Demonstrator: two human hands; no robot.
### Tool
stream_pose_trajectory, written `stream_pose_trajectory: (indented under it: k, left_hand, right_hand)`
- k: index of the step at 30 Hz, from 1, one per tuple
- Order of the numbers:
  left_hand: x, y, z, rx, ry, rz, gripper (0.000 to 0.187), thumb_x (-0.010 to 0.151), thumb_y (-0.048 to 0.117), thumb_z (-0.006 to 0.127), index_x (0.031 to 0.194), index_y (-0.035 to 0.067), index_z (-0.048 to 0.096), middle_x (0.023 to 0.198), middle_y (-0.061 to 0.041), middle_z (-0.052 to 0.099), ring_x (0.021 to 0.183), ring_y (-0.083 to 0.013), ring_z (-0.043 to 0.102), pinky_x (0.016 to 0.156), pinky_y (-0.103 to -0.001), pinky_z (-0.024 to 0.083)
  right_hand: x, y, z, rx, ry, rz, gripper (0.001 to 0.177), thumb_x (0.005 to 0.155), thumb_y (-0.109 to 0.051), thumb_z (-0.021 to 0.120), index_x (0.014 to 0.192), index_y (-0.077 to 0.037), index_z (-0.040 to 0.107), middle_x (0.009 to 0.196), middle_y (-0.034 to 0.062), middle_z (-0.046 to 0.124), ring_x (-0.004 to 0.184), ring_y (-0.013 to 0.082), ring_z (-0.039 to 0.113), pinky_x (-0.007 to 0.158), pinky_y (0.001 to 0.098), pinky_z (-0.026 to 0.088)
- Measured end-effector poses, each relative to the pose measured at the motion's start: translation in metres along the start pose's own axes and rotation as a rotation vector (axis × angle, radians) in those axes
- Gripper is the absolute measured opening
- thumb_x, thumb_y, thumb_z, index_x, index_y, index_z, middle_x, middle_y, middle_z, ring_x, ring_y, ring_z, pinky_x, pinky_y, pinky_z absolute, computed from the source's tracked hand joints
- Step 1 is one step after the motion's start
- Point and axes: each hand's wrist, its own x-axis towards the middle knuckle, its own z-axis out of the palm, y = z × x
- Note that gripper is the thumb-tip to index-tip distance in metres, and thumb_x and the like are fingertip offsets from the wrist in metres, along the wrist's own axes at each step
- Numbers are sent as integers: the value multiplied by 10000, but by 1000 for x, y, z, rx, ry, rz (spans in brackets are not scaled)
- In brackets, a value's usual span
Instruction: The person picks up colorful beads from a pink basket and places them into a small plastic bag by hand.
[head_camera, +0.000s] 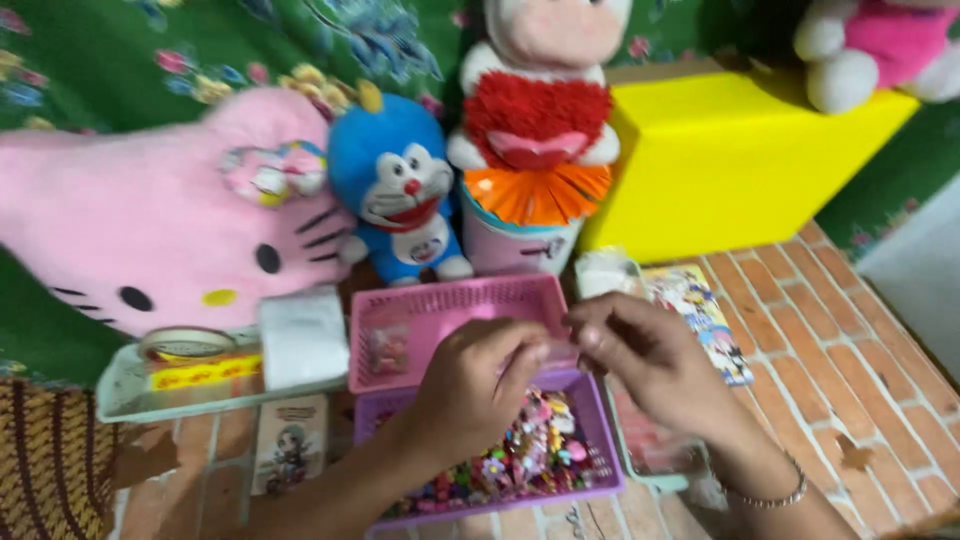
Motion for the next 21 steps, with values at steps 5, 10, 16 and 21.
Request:
stream_pose_trajectory:
  k: [5,10,16,21]
  left_hand:
    - [-32,-13,-19,33,6,-93,201,1043,107,525,959,-1,673,720,-93,678,569,-187,642,492,-327,518]
    - [-52,-19,-36,87,49,-103,253,1046,195,512,957,23,676,755,-82,704,652,-208,674,571,-363,514]
    - [-72,-36,-40,69,41,-151,258,1035,221,564,1034,13,717,785,-90,755,650,-199,724,583,-346,587]
    - [-73,-37,-51,-55,-29,-138,80,974,100,679,1016,49,724,818,-76,795,613,-131,804,486,-239,632]
  right_hand:
    - [1,-30,29,-61,-54,-156,204,895,-171,746,1081,-87,735,936,21,719,769,102,654,657,226,547]
    - [9,-57,51,-146,-225,-309,201,893,-197,760,1068,-104,732,981,32,680,895,165,629,780,280,536]
    - [15,-49,72,-91,-267,-85,83,906,-143,754,970,-109,715,906,23,715,753,119,699,672,255,573]
    - [19,-50,78,-123,-289,107,51,953,-140,697,936,-107,733,720,-22,697,640,82,595,575,246,471]
